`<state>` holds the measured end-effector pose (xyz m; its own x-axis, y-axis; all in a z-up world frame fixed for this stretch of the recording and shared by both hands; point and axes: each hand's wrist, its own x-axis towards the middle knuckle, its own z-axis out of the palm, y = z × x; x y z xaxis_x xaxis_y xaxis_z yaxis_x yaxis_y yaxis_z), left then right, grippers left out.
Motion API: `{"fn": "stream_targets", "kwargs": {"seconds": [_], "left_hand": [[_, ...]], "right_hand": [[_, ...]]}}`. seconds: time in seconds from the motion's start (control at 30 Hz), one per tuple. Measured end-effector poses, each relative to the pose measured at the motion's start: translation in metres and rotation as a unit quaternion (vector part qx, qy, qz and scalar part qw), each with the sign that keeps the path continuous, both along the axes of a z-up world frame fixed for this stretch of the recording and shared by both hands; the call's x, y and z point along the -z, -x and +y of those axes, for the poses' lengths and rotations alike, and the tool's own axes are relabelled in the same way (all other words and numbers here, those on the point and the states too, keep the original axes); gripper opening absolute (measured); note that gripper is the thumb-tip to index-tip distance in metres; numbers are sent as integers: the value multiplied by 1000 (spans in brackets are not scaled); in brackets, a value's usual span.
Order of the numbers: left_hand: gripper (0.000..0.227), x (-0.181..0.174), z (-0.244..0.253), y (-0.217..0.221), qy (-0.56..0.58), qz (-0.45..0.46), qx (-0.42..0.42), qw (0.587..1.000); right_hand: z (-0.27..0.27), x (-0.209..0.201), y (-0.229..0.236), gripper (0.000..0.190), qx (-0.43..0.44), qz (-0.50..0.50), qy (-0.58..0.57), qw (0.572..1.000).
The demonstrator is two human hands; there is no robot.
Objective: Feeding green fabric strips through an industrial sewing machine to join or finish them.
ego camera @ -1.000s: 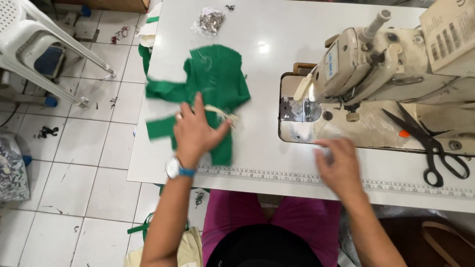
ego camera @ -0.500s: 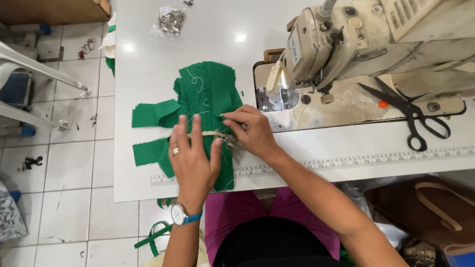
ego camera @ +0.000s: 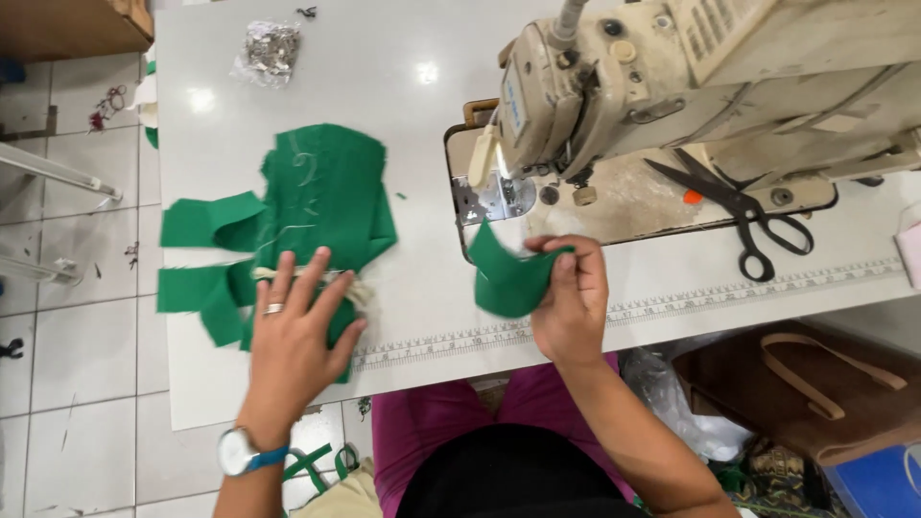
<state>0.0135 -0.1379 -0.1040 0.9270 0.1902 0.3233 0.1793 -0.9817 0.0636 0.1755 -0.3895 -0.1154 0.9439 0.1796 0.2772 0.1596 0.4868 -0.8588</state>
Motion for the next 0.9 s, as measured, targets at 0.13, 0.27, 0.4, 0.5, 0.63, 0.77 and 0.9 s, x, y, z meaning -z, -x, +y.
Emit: {"fn": "stream_targets", "kwargs": {"seconds": [0.13,0.27,0.4,0.5,0.63,0.77,0.9], "left_hand": [[32,-19,-21,-24,111,-94,61,988],[38,-46,-90,-57,421,-45,218,879],[57,-56,-114,-77,623,182,271,711],[48,-35,-120,-82,659,232,266,664],[53,-48,-128,-91,653,201,296,668],[68,-42,-138,-90,724,217,329,566],[31,-46,-138,-79,668,113,234,697]], "right_hand": [[-36,14,-7,25,-174,3,152,973],[-51,-36,3,25,-269,-161,260,913],[-76,-60,-2,26,-273,-257,316,872],[-91,-74,-12,30,-246,-256,361,862],[-94,-79,-15,28,-236,-242,349,874],[-95,-69,-19,20,-244,-242,279,896],[-93,-67,-25,35,-185,-319,347,862]]}}
